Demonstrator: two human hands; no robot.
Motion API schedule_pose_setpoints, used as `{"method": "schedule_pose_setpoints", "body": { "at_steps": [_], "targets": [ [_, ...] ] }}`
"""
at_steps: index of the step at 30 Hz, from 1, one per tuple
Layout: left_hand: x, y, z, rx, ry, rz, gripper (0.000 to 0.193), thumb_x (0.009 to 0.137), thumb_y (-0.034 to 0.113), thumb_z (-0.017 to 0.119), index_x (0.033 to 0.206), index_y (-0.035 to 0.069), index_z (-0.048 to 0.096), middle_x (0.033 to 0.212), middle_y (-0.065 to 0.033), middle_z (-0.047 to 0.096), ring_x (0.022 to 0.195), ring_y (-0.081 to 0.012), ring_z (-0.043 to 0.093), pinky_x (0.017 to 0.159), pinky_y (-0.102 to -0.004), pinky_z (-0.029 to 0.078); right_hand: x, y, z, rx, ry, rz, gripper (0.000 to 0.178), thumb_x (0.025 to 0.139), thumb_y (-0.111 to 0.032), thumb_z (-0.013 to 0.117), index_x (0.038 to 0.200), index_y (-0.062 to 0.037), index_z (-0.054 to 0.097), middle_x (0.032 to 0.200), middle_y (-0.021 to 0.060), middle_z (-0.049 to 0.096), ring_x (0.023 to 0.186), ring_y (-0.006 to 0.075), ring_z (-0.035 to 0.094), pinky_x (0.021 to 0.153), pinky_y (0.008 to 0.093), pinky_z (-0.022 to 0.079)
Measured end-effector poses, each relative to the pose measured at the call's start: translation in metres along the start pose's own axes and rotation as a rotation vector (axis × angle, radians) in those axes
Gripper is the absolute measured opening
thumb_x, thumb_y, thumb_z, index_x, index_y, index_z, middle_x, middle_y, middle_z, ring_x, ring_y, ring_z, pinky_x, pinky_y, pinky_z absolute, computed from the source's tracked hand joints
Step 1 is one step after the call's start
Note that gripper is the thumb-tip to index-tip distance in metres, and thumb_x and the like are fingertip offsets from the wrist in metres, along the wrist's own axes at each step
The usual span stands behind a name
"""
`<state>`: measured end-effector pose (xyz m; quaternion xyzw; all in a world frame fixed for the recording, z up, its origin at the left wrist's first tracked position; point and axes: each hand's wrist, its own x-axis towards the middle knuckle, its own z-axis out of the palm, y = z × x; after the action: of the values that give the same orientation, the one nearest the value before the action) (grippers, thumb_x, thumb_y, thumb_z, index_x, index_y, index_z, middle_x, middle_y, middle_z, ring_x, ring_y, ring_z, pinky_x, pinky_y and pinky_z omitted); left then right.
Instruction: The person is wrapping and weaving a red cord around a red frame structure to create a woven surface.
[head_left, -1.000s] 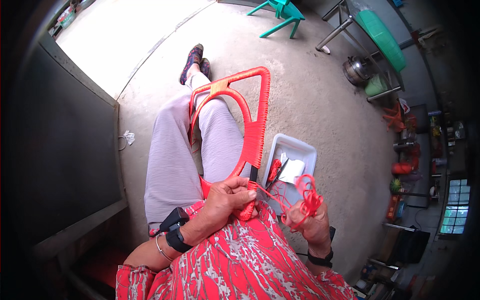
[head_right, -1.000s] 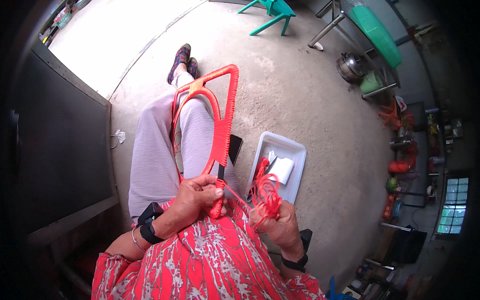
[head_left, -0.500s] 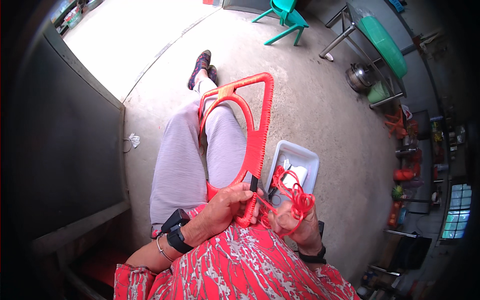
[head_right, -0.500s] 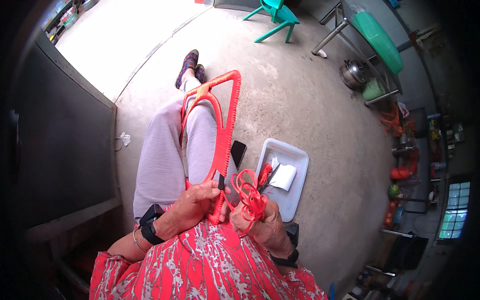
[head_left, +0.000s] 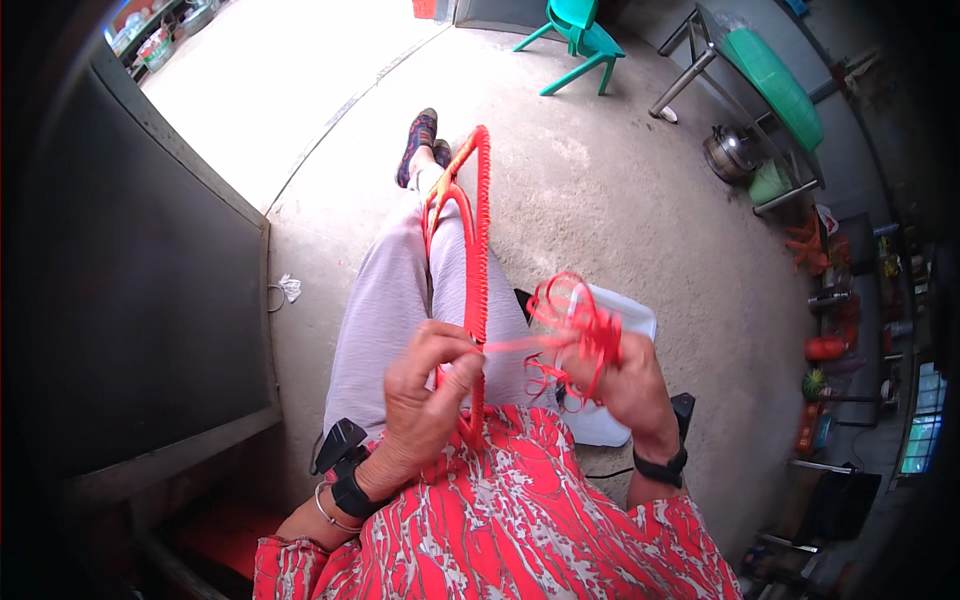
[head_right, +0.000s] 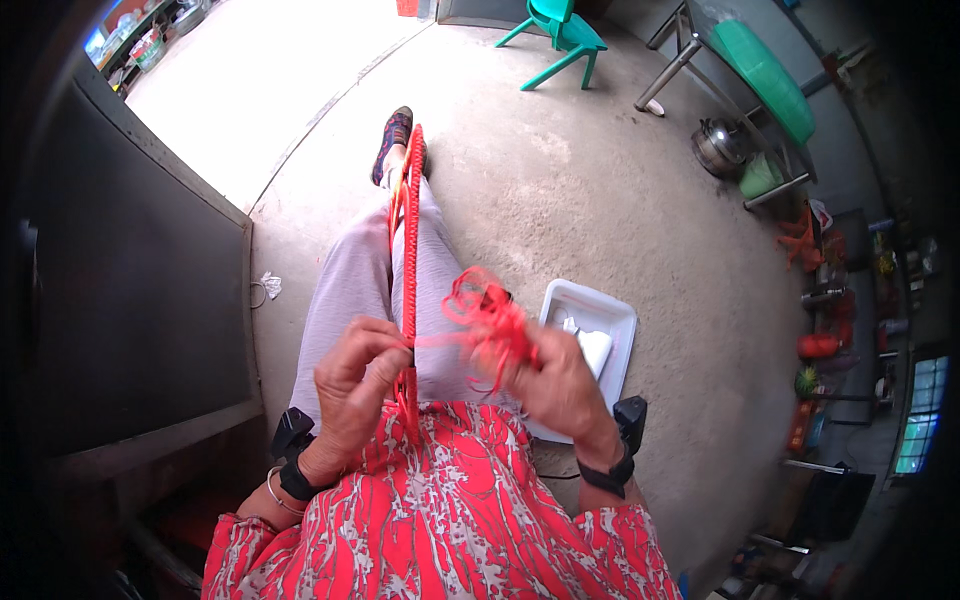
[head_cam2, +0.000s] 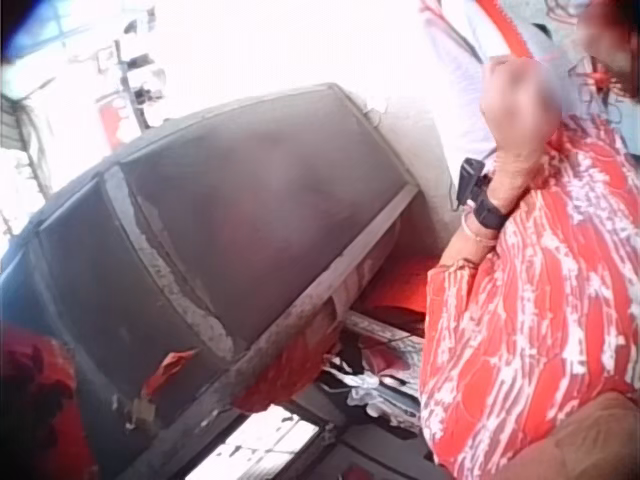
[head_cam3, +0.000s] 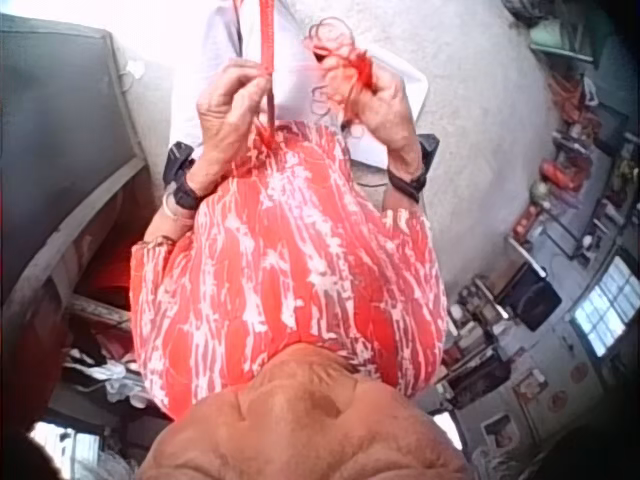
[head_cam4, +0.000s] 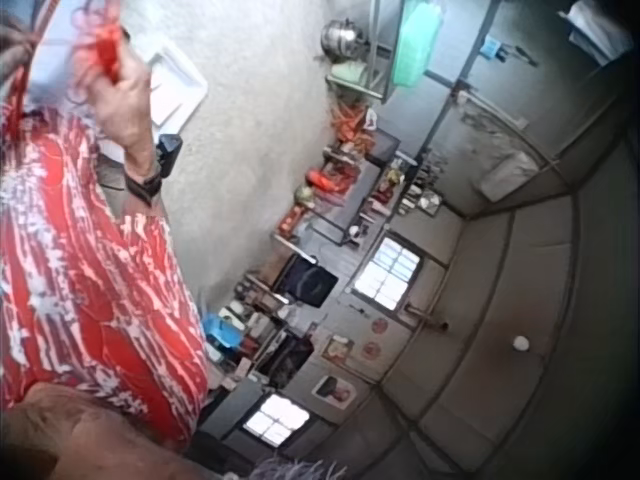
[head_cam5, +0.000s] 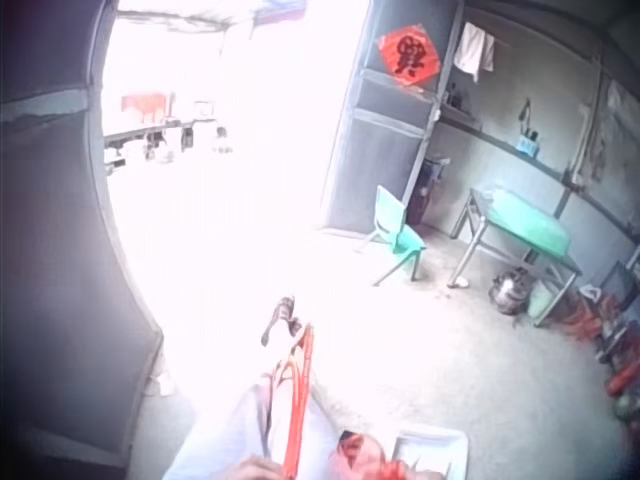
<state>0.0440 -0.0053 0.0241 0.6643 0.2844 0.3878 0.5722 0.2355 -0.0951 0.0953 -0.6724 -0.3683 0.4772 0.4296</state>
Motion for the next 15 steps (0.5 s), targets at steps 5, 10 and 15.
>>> {"method": "schedule_pose_setpoints", "body": {
  "at_steps": [5,10,15],
  "targets": [
    [-0.002,-0.004,-0.011,-0.566,0.248,-0.526,0.017,0.093,0.015,0.058,0.087,-0.002,0.059,0.079,-0.0098,0.065,0.068,-0.0132,0.062,0.064,-0.0256,0.052,0.005,0.041,-0.012,-0.383,0.357,0.003,0.024,0.087,-0.017,0.06,0.103,-0.0014,0.052,0.08,0.0149,0.064,0.07,0.0178,0.063,0.065,0.0316,0.049],
    [-0.015,-0.017,-0.025,-0.506,0.255,-0.624,0.017,0.091,0.014,0.06,0.086,-0.002,0.059,0.082,-0.0114,0.066,0.069,-0.0145,0.063,0.064,-0.0265,0.052,-0.012,0.037,0.002,-0.478,-0.305,0.048,0.025,0.088,-0.021,0.055,0.106,-0.0026,0.056,0.087,0.019,0.064,0.083,0.0315,0.064,0.072,0.0411,0.048],
    [-0.022,-0.016,-0.027,-0.34,0.214,-0.514,0.015,0.087,0.012,0.063,0.092,-0.002,0.062,0.092,-0.0085,0.066,0.081,-0.011,0.061,0.075,-0.0251,0.049,0.022,0.055,0.04,-0.576,-0.363,-0.43,0.016,0.088,-0.017,0.054,0.094,-0.0032,0.058,0.078,0.019,0.059,0.074,0.039,0.059,0.067,0.0462,0.045]
  ]
}}
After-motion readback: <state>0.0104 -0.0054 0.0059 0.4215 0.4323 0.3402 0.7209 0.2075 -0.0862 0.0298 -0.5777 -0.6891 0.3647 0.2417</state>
